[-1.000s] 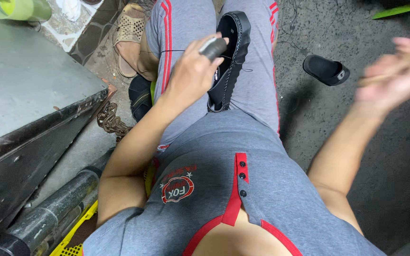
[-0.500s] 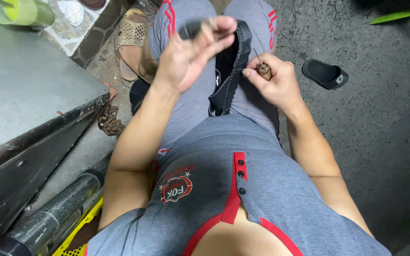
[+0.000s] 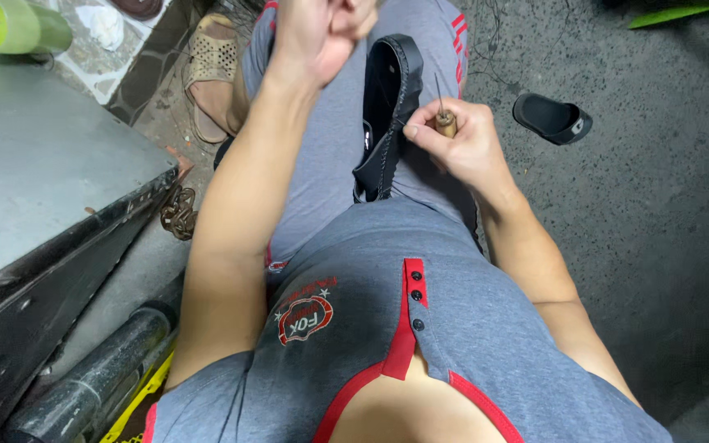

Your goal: The person sits on the floor and sews a black shoe resting on their lap using a needle and thread. They repeatedly push the needle through the shoe's sole and pull the thread to secure the stitching.

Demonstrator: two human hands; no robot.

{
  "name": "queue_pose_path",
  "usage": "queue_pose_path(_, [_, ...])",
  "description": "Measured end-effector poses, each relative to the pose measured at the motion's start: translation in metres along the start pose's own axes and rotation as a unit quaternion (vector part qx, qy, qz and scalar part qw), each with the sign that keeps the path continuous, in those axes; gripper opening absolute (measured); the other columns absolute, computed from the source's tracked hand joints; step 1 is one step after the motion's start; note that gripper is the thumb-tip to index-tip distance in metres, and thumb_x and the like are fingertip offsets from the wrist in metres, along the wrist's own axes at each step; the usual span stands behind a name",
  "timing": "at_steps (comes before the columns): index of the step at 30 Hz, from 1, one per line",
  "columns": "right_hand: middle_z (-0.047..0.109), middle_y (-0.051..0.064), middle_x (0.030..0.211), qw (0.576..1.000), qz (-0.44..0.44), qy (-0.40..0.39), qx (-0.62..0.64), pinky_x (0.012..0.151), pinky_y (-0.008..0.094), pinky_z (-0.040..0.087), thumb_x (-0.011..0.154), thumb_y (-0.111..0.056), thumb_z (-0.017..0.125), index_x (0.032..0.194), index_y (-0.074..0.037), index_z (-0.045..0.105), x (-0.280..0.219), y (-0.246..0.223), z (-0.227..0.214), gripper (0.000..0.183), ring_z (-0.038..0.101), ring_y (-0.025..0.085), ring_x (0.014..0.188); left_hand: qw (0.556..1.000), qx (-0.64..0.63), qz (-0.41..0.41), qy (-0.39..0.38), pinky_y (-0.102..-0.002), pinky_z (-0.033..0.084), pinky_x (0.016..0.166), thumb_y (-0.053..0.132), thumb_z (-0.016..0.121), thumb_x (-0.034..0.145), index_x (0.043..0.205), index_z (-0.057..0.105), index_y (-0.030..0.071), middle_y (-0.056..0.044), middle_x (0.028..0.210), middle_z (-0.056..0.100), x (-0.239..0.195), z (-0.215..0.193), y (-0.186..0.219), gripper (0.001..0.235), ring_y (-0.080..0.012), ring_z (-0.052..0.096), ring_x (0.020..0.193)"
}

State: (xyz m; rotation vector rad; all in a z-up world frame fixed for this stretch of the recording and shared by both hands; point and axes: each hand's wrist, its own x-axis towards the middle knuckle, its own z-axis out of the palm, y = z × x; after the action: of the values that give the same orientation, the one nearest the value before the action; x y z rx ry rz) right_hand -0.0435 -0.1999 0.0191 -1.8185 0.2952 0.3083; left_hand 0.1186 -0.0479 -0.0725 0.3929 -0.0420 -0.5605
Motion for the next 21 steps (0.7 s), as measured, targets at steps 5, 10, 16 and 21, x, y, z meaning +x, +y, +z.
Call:
queue_pose_path(5, [0.046,-0.001,0.049,0.982,0.053,-0.044,0.178,0.032,0.016,0.031,0.084,-0.005,0.069,0.081,-0.005,0.061,-0.018,-0.011,-0.006,0.009,0.041,0.005,0.037,0.858,0.429,-0.149,-0.239,-0.014,0.039,0.039,0.019,0.050,0.099,0.117,0.057,0.010,-0.004,0.108,0.065,-0.077,0.073,0.036,0.021,-0.0097,0.068,0.062])
queue_pose_path(10, [0.049,0.020,0.079,0.971,-0.225,0.011,-0.074,0.062,0.035,0.041,0.099,-0.015,0.050,0.115,0.010,0.053,-0.029,-0.023,-0.017,0.030,0.050,0.027,0.069,0.940,0.269,-0.084,-0.194,-0.030,0.049,0.053,0.004,0.054,0.088,0.089,0.068,0.006,-0.012,0.076,0.060,-0.108,0.014,0.043,0.014,-0.0199,0.059,0.062])
queue_pose_path(16, [0.052,0.007,0.089,0.848,-0.255,0.006,-0.464,0.047,0.039,0.043,0.102,-0.013,0.057,0.145,-0.017,0.048,-0.042,0.005,-0.025,0.044,0.056,0.027,0.067,0.737,0.617,-0.018,0.276,-0.040,0.035,0.076,0.040,0.068,0.092,0.095,0.059,0.002,-0.021,0.102,0.050,-0.123,-0.040,0.146,0.040,-0.0314,0.044,0.091])
queue_pose_path(21, [0.050,0.003,0.081,0.822,-0.218,0.002,-0.526,0.043,0.041,0.042,0.101,-0.021,0.057,0.146,-0.027,0.047,-0.036,0.013,-0.022,0.046,0.058,0.029,0.064,0.300,0.919,0.074,0.243,-0.053,0.043,0.094,0.024,0.079,0.101,0.097,0.070,-0.007,-0.025,0.132,0.047,-0.122,-0.003,0.122,0.033,-0.0433,0.048,0.116])
